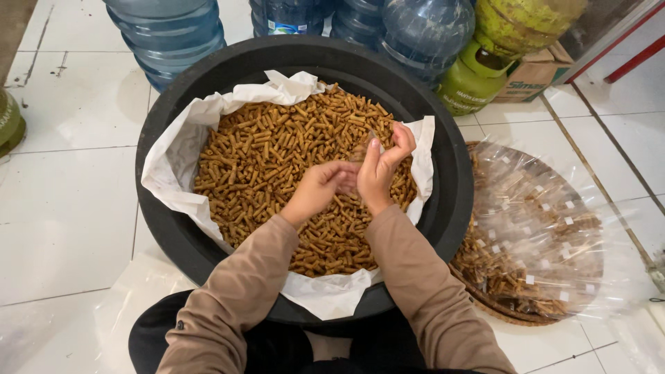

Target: The person sits on the floor beside a large basin lined with paper and filled with brown snack sticks. They open a small clear plastic bag, fill it with snack pieces taken by hand from the basin, press the bag closed, and place the filled bag on a woven tray beside them, repeating the cycle.

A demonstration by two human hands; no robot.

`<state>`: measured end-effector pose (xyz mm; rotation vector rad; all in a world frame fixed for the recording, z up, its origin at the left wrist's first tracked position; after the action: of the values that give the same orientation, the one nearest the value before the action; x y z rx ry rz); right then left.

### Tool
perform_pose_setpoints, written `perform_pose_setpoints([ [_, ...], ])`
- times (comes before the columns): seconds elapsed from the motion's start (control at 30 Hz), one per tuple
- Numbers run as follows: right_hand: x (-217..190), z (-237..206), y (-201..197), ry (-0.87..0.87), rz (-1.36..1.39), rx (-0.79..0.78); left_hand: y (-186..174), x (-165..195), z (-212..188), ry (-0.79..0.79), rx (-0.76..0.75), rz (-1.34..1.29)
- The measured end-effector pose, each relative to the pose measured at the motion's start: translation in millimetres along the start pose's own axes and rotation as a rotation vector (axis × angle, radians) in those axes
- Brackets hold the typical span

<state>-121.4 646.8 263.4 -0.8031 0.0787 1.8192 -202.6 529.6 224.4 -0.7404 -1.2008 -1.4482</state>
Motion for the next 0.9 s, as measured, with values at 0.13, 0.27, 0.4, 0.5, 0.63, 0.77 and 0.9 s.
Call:
perform_pose_setpoints([
  [0.13, 5.7, -6.0, 7.0, -0.037, -0.097, -0.052, -19.5, 3.5, 1.6, 0.011, 0.259, 0.011],
  [0.27, 7.8, -9.5, 9.7, -0.026, -0.080, -0.089, -54.4, 4.4, -9.5, 0.014, 0.472, -0.033],
  [0.4, 2.2, -13.6, 13.0, -0.024, -0.068, -0.173, -95.1, -3.3, -23.1, 0.109, 0.653, 0.129],
  [0.5, -6.7, -15.4, 15.3, -0.057, -0.040, -0.205, -115.3, -13.4, -26.0, 0.189, 0.738, 0.134],
  [0.63, -21.8, -13.3, 16.3, -0.145, -0.057, -0.256, -118.9, -16.0, -24.7, 0.167, 0.726, 0.013],
  [0.77, -38.2, -13.0, 20.2, -0.243, -0.015, -0.347, -101.8, -0.7, -25.4, 0.192, 0.799, -0.156],
  [0.9, -50.8, -27.1, 29.2, -0.241, 0.178, -0.516, -77.1, 34.7, -31.1, 0.167, 0.961, 0.940],
])
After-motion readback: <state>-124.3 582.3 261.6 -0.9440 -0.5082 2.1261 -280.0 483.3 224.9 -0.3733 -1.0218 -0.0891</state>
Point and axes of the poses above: each hand's wrist, its own z-axis towards the middle knuckle, its own y-axis out of the palm, x = y × z, the point moved 2 cm from there along z, towards the middle knuckle, and after that the axes turned 15 degrees about -x, right-handed, at the moved point
